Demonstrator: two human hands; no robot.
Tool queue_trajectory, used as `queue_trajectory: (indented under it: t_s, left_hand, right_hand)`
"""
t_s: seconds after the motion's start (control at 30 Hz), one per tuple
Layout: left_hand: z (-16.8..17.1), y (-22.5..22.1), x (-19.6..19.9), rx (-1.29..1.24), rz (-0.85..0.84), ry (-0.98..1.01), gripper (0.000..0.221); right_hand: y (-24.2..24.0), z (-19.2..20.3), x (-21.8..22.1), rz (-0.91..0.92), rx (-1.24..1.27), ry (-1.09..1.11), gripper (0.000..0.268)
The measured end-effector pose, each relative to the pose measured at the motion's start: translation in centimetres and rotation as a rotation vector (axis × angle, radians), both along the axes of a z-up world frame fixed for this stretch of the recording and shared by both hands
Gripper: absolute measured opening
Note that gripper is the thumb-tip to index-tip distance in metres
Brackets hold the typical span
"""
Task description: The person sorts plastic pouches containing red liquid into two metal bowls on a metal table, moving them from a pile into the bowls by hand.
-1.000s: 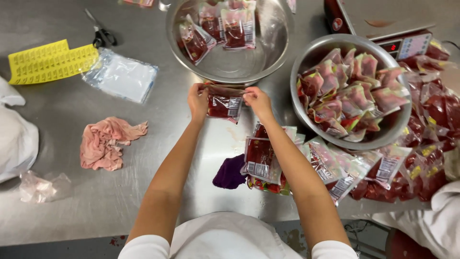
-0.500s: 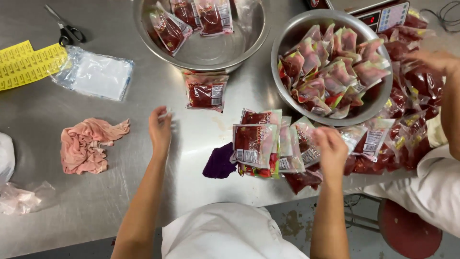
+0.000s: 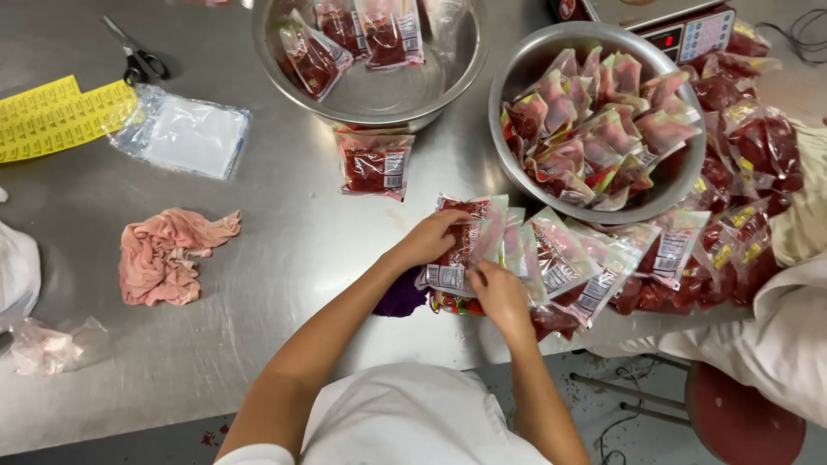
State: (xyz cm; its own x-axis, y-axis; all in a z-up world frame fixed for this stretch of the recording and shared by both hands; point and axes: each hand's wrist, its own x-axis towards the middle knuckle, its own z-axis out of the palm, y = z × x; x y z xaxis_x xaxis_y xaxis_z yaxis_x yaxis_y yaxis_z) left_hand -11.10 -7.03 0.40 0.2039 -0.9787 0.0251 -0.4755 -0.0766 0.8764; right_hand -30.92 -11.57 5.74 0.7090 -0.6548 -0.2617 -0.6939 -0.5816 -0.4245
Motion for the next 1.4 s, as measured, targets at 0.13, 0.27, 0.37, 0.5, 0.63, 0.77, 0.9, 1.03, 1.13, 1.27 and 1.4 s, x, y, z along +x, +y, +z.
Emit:
queue_trajectory:
  t_s: [0.13,0.27,0.37,0.5,0.63,0.77,0.9,1.03,1.13,1.27,1.4]
  left_hand:
    - [-1.3,-3.5,0.6,0.099,-0.165,-0.072,0.057]
    - [-1.0,-4.4,2.0,0.143,-0.188,0.015,0.052]
    - [-1.1,-4.4,3.2,0.164,-0.217,0.038,0.029]
    - [2.3,-1.1,3.6,-0.012,-0.167,0.179,0.017]
    - [3.3,3.3,5.9,-0.207,0.015,0.254,0.015]
    - [7.2,8.9,7.1,-0.277,0.269,0.321,0.011]
    - [8.1,12.0,7.7,-0.223,0.474,0.374,0.012]
    - [5.7,11.1,10.5,-0.141,0.684,0.418,0.016]
    - [0.3,8.2,14.5,-0.126,0.833,0.394,0.02]
    - [-5.6,4.4,18.3,-0.091,0.949,0.201,0.016]
    - [-5.6,3.8,18.9,-0.133,0.977,0.126,0.017]
  right_hand:
    - [0.6,0.3,0.4,-0.008,-0.045,-0.048,0.023]
    - [0.8,-0.3,0.0,-0.024,-0.008,-0.118,0.019]
    - [1.1,0.7,-0.1,-0.057,0.046,-0.107,0.022]
    - [1.3,-0.6,-1.3,-0.004,0.017,-0.135,0.022]
    - [0.3,1.5,0.1,0.04,-0.061,-0.251,0.015]
    - [-1.4,6.2,3.2,0.129,-0.064,-0.521,0.008]
    - [-2.4,8.5,7.3,0.182,0.052,-0.599,0.004]
    - [-5.3,3.6,13.5,0.222,0.077,-0.575,0.007]
    - [-8.1,-1.4,18.8,0.218,0.106,-0.588,0.007]
    - [-9.7,-4.3,23.2,0.051,0.163,-0.543,0.01]
    - [-10.3,-6.0,24.0,-0.083,0.206,-0.515,0.019]
